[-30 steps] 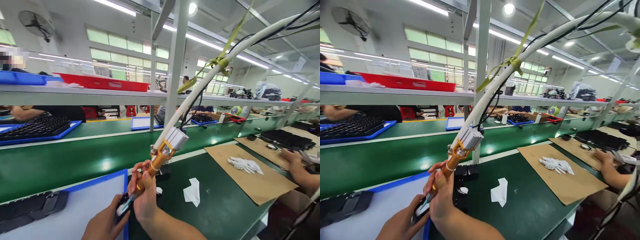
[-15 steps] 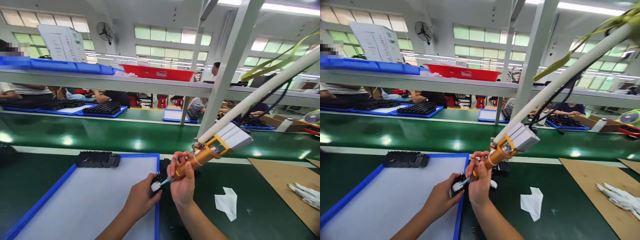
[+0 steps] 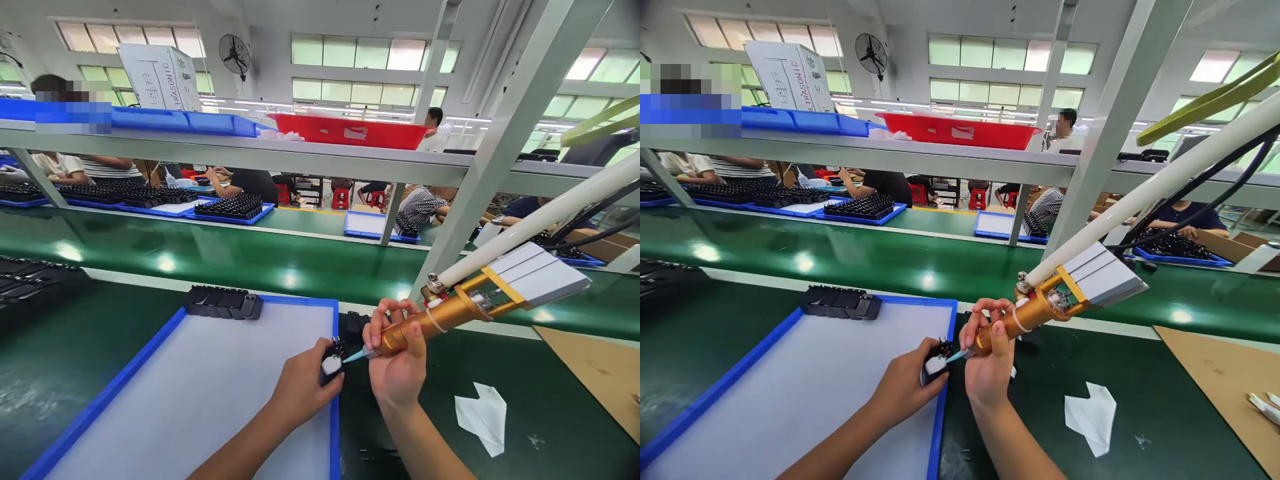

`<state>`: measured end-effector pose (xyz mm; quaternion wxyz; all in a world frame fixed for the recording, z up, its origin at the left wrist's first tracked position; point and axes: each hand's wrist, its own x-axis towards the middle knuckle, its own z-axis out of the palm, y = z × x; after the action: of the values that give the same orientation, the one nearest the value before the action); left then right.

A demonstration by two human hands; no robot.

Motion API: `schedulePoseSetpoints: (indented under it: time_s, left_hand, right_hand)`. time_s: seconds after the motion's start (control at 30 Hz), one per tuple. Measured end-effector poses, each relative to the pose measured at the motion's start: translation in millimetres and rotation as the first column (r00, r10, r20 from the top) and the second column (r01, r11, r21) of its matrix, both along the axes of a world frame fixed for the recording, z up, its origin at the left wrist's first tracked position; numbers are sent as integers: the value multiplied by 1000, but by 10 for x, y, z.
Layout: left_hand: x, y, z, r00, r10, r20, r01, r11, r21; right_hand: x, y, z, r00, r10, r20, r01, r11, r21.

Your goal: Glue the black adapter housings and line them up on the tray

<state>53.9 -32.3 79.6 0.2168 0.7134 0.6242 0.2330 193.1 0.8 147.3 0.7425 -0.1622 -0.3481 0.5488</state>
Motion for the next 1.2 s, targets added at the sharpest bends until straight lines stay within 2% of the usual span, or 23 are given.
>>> schedulePoseSetpoints:
  time_s: [0.3,1.2]
  left_hand:
    - [-5,1,-4,1000,-5,-4,5,1000,-13]
    - [-3,-13,-6,1000,0,-12,0,999,43]
  right_hand:
    - [7,8,-4,999,-25,41,25,1000,8]
    - [16,24,-20,1000,6,17,-6,1000,11]
